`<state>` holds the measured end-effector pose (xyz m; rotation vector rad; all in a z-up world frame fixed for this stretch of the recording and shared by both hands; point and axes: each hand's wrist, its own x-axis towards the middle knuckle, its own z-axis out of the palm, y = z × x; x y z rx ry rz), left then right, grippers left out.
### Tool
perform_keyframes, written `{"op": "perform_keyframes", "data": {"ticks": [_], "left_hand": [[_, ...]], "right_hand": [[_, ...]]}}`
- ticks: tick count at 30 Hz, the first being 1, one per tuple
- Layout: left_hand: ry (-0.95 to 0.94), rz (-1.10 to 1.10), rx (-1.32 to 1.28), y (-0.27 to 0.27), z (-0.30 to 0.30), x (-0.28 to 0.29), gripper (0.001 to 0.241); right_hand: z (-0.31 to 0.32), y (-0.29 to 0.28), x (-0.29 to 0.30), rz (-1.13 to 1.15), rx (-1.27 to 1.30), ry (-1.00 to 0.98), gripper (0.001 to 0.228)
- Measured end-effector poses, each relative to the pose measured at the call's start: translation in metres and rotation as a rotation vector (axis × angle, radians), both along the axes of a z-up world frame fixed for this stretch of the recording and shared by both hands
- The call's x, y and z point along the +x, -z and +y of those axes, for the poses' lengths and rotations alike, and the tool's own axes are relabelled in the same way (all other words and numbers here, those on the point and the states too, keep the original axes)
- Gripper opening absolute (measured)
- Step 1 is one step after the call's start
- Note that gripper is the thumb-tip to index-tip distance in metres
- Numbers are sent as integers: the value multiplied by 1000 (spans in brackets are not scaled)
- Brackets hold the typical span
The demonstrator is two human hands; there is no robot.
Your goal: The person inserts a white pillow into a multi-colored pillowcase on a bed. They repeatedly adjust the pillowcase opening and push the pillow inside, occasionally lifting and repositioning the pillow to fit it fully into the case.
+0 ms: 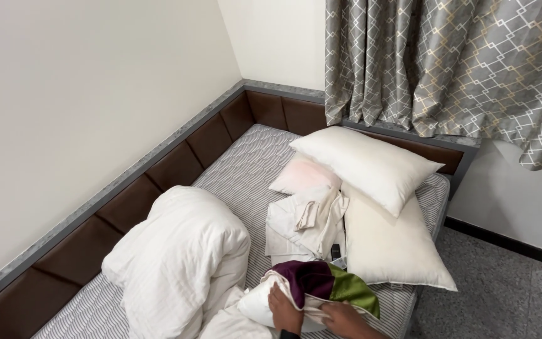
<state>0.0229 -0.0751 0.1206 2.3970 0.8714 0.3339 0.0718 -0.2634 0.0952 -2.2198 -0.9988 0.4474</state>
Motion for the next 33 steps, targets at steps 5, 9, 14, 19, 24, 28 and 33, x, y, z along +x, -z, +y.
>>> {"op": "perform_keyframes", "data": {"ticks": [5,9,14,19,24,28,33], "left_hand": [[61,-99,-93,13,27,-12,75],[77,-3,-197,-8,21,-13,47],[96,-404,-196,35,19,8,49],[14,-640,-420,61,5,20,43],[-233,-530,-1226,73,-5,18,51],[-255,-526,-1449,118,11,-7,50],[-326,-333,-1516,149,36,-58,59]], "right_hand": [[-36,38,11,-31,-176,43,33],[-40,45,9,-137,-273,126,23],[-40,-12,22,-245,-327,330,26],[-48,-41,37,-302,-430,497,21],[-60,-67,55,-501,-240,792,63],[-73,-56,69,-483,-198,883,76],[-64,-29,64,285,139,599,97]]}}
